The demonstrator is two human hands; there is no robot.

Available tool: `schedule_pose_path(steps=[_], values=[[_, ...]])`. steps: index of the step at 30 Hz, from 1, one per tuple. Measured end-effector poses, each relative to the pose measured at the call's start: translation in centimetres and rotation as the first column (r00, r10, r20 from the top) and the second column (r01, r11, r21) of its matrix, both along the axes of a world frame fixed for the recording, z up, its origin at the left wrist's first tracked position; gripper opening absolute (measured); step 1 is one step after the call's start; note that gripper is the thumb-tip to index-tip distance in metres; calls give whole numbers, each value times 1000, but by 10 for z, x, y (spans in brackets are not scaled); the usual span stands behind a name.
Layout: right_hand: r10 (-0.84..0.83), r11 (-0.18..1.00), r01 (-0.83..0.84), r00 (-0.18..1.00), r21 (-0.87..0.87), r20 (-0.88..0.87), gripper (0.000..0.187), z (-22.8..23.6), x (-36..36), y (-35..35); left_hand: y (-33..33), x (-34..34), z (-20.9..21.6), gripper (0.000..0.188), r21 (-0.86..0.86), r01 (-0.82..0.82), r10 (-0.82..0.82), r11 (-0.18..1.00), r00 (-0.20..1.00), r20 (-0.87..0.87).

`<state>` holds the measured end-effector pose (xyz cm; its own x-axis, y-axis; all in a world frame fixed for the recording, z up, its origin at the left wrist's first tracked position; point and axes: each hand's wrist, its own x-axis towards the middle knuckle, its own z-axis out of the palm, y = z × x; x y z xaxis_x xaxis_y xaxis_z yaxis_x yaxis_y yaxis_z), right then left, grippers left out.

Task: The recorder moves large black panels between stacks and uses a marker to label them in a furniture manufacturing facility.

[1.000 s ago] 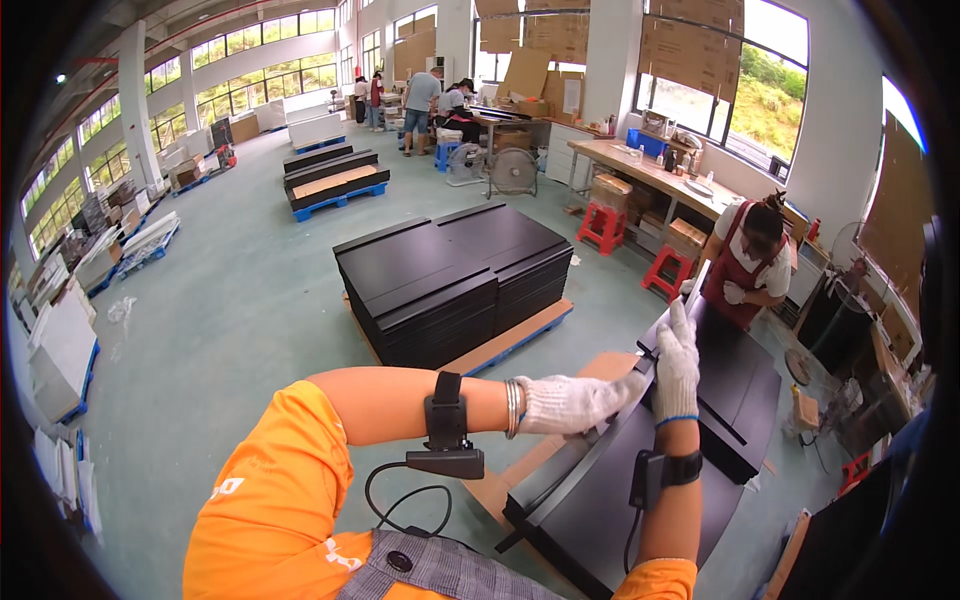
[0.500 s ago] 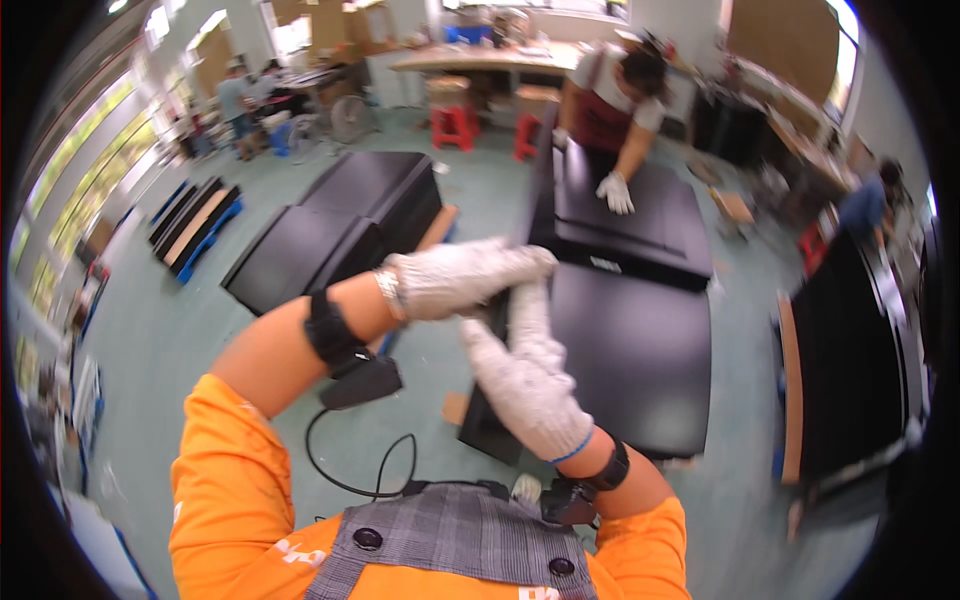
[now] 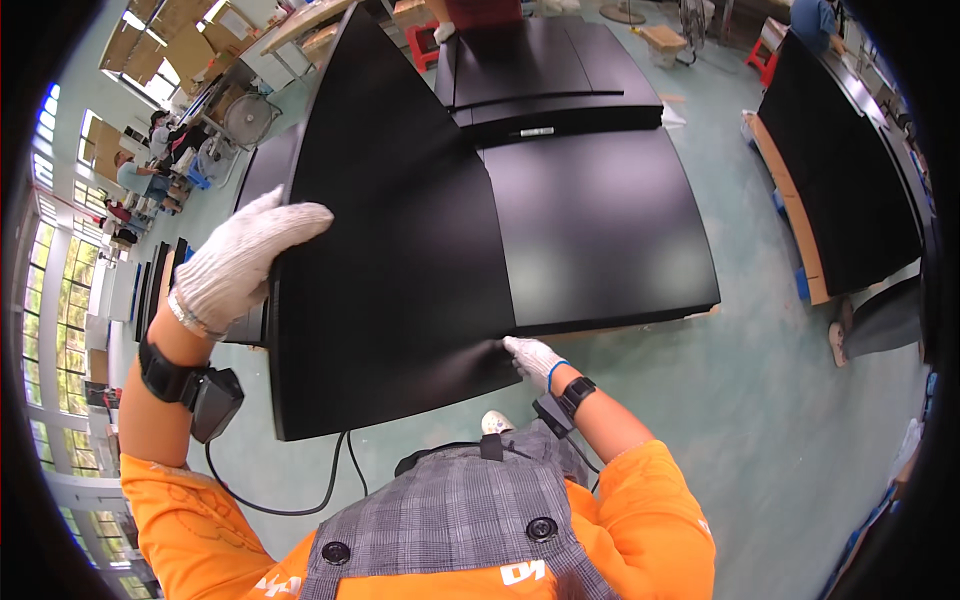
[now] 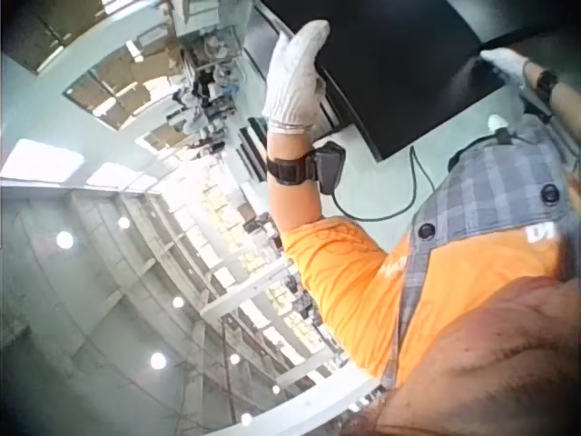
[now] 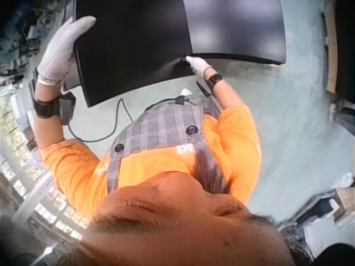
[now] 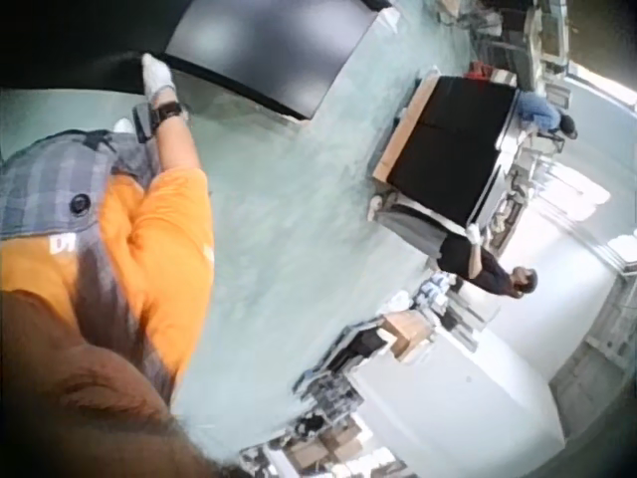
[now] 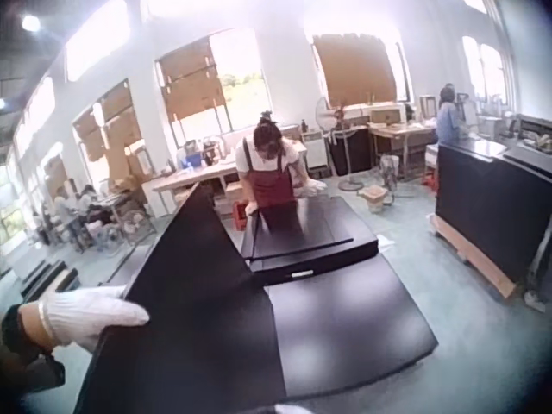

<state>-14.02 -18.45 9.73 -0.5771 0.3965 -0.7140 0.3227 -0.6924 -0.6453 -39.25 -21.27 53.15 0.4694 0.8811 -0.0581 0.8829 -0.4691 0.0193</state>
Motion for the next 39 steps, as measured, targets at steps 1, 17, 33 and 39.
schedule_pose_path(steps=[1,17,33,39], values=[[-11,999,9,999,36,40,38,-36,4,0,4,5,2,51,20,14,-14,1000,1000,0],[-338,832,172,911,-528,-236,55,-143,9,-4,0,10,17,35,-703,-634,923,321,43,383],[-323,886,367,927,-283,191,71,-135,-27,0,-45,-74,-29,50,-808,-543,872,230,-254,419],[-281,931,304,950,-203,136,73,-160,-42,-8,-90,-187,-94,52,-841,-474,861,262,-279,425]])
